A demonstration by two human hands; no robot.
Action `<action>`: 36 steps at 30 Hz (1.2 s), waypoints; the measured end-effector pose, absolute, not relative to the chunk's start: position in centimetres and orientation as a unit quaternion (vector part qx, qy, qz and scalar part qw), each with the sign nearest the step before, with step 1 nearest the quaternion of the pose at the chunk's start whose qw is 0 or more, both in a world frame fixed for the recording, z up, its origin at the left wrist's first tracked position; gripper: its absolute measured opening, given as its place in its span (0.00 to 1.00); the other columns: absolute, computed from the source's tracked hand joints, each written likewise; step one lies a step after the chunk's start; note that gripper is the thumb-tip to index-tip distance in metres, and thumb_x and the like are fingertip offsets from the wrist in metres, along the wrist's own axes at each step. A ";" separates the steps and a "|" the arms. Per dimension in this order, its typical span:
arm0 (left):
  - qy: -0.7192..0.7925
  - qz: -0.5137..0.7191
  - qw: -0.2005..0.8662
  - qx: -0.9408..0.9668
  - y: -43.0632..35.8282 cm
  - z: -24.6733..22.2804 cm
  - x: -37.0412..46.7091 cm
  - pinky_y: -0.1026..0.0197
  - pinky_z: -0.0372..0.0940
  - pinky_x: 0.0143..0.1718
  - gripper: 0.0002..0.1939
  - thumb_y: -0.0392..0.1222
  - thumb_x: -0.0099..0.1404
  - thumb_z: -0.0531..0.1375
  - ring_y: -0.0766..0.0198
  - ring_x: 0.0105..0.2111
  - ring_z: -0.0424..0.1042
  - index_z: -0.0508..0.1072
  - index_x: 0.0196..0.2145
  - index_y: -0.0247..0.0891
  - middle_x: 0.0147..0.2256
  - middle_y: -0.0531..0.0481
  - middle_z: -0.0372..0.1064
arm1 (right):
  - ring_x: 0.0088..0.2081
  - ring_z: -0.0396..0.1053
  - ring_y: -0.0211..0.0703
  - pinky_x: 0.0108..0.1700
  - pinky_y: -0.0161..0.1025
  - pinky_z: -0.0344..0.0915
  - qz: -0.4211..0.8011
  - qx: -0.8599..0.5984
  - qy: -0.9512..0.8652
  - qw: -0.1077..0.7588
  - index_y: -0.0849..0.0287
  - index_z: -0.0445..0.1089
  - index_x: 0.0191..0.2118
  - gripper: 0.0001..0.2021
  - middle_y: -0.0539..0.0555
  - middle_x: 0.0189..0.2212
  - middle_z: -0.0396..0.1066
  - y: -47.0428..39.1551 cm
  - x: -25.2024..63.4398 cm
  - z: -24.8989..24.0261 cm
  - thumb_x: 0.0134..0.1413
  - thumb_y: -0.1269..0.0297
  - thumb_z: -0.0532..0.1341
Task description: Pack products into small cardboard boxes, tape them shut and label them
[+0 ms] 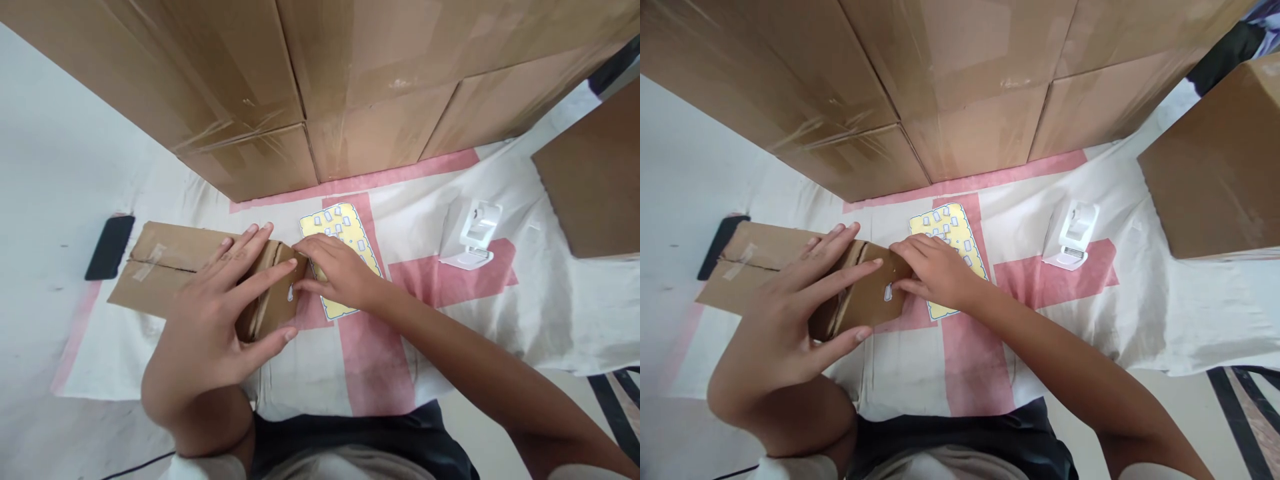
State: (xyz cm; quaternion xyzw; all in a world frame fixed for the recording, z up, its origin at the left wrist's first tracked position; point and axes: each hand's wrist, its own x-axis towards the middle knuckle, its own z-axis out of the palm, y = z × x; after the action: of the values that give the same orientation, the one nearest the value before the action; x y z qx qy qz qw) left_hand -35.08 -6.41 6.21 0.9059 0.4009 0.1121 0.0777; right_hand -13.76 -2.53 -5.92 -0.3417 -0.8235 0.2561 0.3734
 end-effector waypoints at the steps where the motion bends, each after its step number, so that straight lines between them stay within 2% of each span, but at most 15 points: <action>1: 0.401 0.112 0.077 0.906 -6.4 6.2 -35.0 0.35 0.50 0.70 0.34 0.50 0.66 0.62 0.39 0.71 0.53 0.62 0.68 0.53 0.74 0.49 0.46 | 0.53 0.68 0.56 0.52 0.52 0.66 0.266 -0.337 -0.820 0.378 0.57 0.64 0.55 0.22 0.62 0.49 0.73 -2.6 -13.9 -6.0 0.64 0.50 0.65; 4: 0.399 0.117 0.074 0.907 -6.4 6.2 -34.9 0.36 0.50 0.71 0.33 0.50 0.66 0.62 0.39 0.70 0.54 0.63 0.67 0.52 0.74 0.47 0.47 | 0.52 0.67 0.57 0.50 0.52 0.66 0.273 -0.351 -0.811 0.380 0.57 0.64 0.55 0.28 0.61 0.48 0.72 -2.7 -14.3 -6.1 0.59 0.45 0.68; 11: 0.408 0.111 0.063 0.904 -6.3 6.0 -34.8 0.36 0.51 0.70 0.31 0.51 0.66 0.63 0.40 0.71 0.53 0.65 0.65 0.50 0.74 0.46 0.46 | 0.54 0.66 0.59 0.50 0.52 0.65 0.236 -0.388 -0.820 0.350 0.59 0.63 0.54 0.29 0.63 0.48 0.71 -3.0 -14.9 -5.8 0.56 0.46 0.70; 18: 0.412 0.110 0.057 0.903 -6.4 6.0 -34.7 0.37 0.51 0.71 0.31 0.50 0.66 0.62 0.41 0.71 0.54 0.65 0.65 0.50 0.73 0.46 0.49 | 0.49 0.68 0.57 0.47 0.50 0.65 0.230 -0.375 -0.841 0.316 0.59 0.62 0.55 0.30 0.63 0.48 0.71 -3.2 -14.8 -5.6 0.55 0.47 0.71; 24: 0.411 0.105 0.058 0.904 -6.4 6.0 -34.7 0.37 0.50 0.71 0.31 0.50 0.66 0.62 0.41 0.71 0.53 0.64 0.66 0.50 0.74 0.46 0.46 | 0.45 0.69 0.53 0.45 0.47 0.64 0.241 -0.376 -0.829 0.338 0.58 0.65 0.51 0.24 0.59 0.44 0.74 -2.9 -14.4 -5.5 0.60 0.47 0.68; 30: 0.407 0.108 0.050 0.906 -6.4 5.9 -34.8 0.38 0.51 0.71 0.30 0.50 0.66 0.62 0.41 0.70 0.54 0.65 0.65 0.47 0.73 0.43 0.47 | 0.41 0.70 0.50 0.42 0.45 0.62 0.242 -0.375 -0.828 0.339 0.59 0.66 0.50 0.17 0.56 0.40 0.75 -2.6 -14.3 -5.6 0.65 0.53 0.65; 34: 0.410 0.105 0.045 0.905 -6.4 5.8 -34.9 0.38 0.52 0.70 0.31 0.50 0.66 0.62 0.41 0.70 0.55 0.64 0.66 0.50 0.73 0.46 0.48 | 0.42 0.72 0.50 0.43 0.45 0.64 0.260 -0.378 -0.825 0.331 0.58 0.65 0.51 0.15 0.57 0.42 0.76 -2.6 -14.2 -5.9 0.67 0.55 0.64; 36: 0.406 0.109 0.047 0.906 -6.4 5.7 -35.0 0.38 0.51 0.71 0.31 0.51 0.66 0.62 0.42 0.70 0.55 0.64 0.66 0.51 0.74 0.48 0.48 | 0.45 0.72 0.51 0.45 0.46 0.66 0.272 -0.382 -0.820 0.329 0.58 0.64 0.54 0.18 0.59 0.45 0.75 -2.7 -14.1 -6.0 0.66 0.54 0.64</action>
State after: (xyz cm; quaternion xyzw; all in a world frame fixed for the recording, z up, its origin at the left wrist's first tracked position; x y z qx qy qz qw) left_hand -35.04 -6.37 5.72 0.9062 0.4058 0.1094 0.0466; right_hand -14.10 -2.68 -6.05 -0.3820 -0.8197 0.2716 0.3292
